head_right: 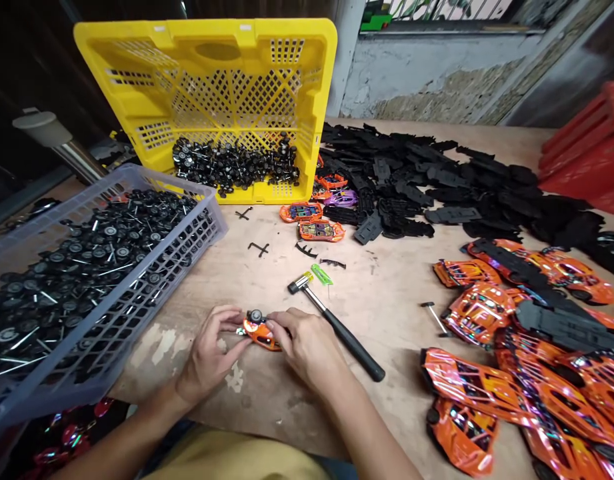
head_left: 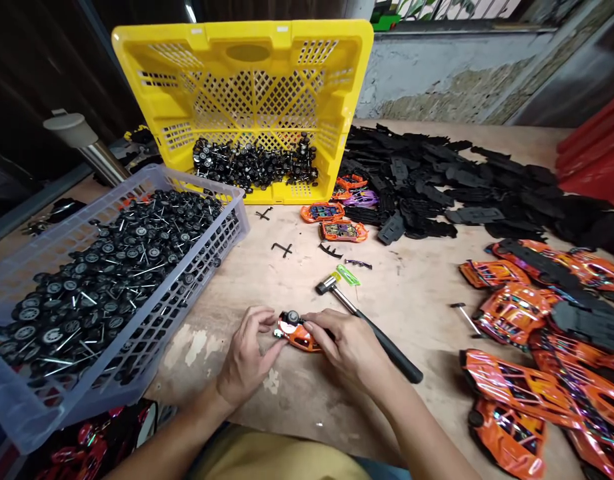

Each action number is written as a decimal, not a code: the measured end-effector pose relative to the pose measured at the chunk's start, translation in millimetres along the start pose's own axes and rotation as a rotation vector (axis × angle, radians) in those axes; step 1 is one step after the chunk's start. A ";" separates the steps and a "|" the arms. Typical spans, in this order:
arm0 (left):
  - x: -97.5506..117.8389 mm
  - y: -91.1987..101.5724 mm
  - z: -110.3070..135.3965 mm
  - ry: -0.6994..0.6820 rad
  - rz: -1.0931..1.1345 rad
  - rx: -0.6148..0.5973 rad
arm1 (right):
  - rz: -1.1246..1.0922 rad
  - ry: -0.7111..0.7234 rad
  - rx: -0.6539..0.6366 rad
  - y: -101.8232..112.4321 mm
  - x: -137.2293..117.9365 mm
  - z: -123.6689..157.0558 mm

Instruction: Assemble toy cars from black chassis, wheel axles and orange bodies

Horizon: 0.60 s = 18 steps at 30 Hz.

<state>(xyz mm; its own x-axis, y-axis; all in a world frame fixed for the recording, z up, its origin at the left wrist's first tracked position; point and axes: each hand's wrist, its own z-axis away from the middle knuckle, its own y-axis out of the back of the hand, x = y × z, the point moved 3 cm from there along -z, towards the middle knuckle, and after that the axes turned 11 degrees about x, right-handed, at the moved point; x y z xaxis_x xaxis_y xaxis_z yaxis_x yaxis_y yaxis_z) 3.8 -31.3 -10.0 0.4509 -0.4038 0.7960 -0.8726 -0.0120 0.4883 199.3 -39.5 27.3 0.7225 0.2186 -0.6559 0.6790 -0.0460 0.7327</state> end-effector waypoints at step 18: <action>40.8 -6.5 -11.5 0.302 0.362 -0.210 | -0.567 -0.028 0.141 0.9 -13.1 19.4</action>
<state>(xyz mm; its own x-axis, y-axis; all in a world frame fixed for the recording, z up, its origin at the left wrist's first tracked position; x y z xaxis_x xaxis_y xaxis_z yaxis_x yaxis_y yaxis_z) 30.1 -37.2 23.5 0.1879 -0.0659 0.9800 -0.9404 0.2758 0.1989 193.0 -61.3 33.0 0.2430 0.2214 -0.9444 0.9700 -0.0593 0.2356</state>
